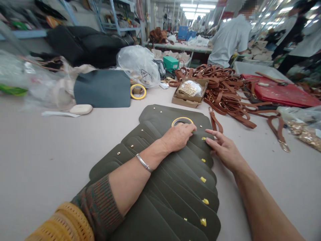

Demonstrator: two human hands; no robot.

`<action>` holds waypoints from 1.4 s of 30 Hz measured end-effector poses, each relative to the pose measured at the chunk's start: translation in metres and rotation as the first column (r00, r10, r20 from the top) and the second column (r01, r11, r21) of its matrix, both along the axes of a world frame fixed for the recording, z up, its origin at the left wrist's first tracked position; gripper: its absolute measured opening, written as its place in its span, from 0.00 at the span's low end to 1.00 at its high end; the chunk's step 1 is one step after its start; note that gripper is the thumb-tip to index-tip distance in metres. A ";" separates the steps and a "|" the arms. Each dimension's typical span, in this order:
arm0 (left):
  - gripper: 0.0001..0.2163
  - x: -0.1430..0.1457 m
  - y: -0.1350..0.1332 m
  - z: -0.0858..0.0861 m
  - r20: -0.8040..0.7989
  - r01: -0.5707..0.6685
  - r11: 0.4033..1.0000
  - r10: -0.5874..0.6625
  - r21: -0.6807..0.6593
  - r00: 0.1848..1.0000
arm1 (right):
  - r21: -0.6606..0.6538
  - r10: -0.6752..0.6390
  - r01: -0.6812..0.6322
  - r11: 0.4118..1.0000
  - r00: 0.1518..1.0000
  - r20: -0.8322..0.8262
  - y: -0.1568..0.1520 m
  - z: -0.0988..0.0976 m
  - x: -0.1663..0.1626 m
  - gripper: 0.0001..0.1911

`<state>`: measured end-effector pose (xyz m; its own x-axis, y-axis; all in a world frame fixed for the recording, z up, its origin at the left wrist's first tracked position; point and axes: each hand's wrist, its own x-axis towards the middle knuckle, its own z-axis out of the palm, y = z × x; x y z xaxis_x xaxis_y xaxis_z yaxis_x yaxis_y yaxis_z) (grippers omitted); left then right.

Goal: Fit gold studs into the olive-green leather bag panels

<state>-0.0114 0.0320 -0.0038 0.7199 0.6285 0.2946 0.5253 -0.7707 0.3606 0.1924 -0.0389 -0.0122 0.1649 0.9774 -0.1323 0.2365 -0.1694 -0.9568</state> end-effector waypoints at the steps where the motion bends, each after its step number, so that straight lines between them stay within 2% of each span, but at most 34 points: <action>1: 0.09 -0.001 -0.001 0.001 -0.020 0.003 1.000 -0.003 0.015 1.000 | 0.009 -0.008 0.007 1.000 0.998 0.057 -0.001 0.000 -0.002 0.31; 3: 0.09 -0.002 -0.006 0.006 -0.042 0.008 0.998 -0.005 0.061 0.999 | 0.017 -0.029 0.027 0.999 0.996 0.088 -0.003 0.002 -0.006 0.31; 5: 0.08 -0.003 -0.011 0.013 -0.068 0.001 0.996 0.005 0.091 0.998 | -0.009 -0.006 0.006 1.000 1.000 -0.012 -0.008 0.004 -0.007 0.30; 7: 0.09 -0.005 -0.014 0.019 -0.071 -0.048 0.994 0.055 0.096 0.996 | -0.022 0.083 -0.088 0.996 0.981 -0.178 -0.011 0.005 -0.009 0.28; 9: 0.09 -0.007 -0.011 0.024 -0.050 -0.080 0.993 0.085 0.091 0.995 | 0.026 0.173 -0.175 0.984 0.927 -0.333 -0.011 0.003 -0.011 0.25; 12: 0.11 -0.014 -0.004 0.030 -0.077 -0.107 0.991 0.113 0.080 0.991 | 0.056 0.281 -0.286 0.957 0.854 -0.437 -0.010 0.000 -0.018 0.22; 14: 0.10 -0.021 -0.003 0.035 -0.163 -0.112 0.992 0.121 0.063 0.979 | -0.001 0.298 -0.325 0.946 0.868 -0.398 -0.012 0.001 -0.023 0.21; 16: 0.09 -0.028 -0.004 0.037 -0.232 -0.103 0.992 0.116 0.069 0.966 | -0.098 0.299 -0.338 0.936 0.911 -0.285 -0.014 0.005 -0.025 0.20; 19: 0.08 -0.036 -0.008 0.035 -0.265 -0.072 0.993 0.096 0.098 0.959 | -0.164 0.340 -0.358 0.919 0.931 -0.132 -0.014 0.011 -0.022 0.18; 26: 0.09 -0.041 -0.012 0.020 -0.341 -0.054 0.998 0.057 0.019 0.938 | -0.284 0.188 -0.224 0.932 0.971 -0.147 -0.007 0.013 -0.015 0.20; 32: 0.09 -0.043 -0.013 0.023 -0.338 -0.031 0.999 0.043 0.042 0.940 | -0.252 0.183 -0.220 0.942 0.970 -0.162 -0.009 0.014 -0.006 0.22; 36: 0.09 -0.047 -0.016 0.027 -0.302 0.003 0.999 0.010 0.042 0.953 | -0.191 0.038 -0.061 0.980 0.992 -0.123 -0.008 0.010 0.003 0.24; 39: 0.09 -0.050 -0.020 0.030 -0.273 0.042 0.999 -0.036 0.018 0.961 | -0.160 0.061 -0.058 0.985 0.998 0.015 -0.007 0.006 0.000 0.22; 41: 0.09 -0.052 -0.022 0.032 -0.260 0.065 0.998 -0.060 0.008 0.964 | -0.156 0.152 -0.120 0.980 0.964 0.218 -0.008 0.005 -0.008 0.18; 42: 0.09 -0.053 -0.022 0.033 -0.257 0.072 0.997 -0.068 0.007 0.964 | -0.151 0.195 -0.151 0.977 0.919 0.342 -0.009 0.005 -0.013 0.18</action>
<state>-0.0639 0.0096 0.0297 0.8144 0.5708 0.1043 0.5433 -0.8132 0.2085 0.1795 -0.0477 -0.0069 0.0521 0.9754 -0.2140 0.5911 -0.2029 -0.7807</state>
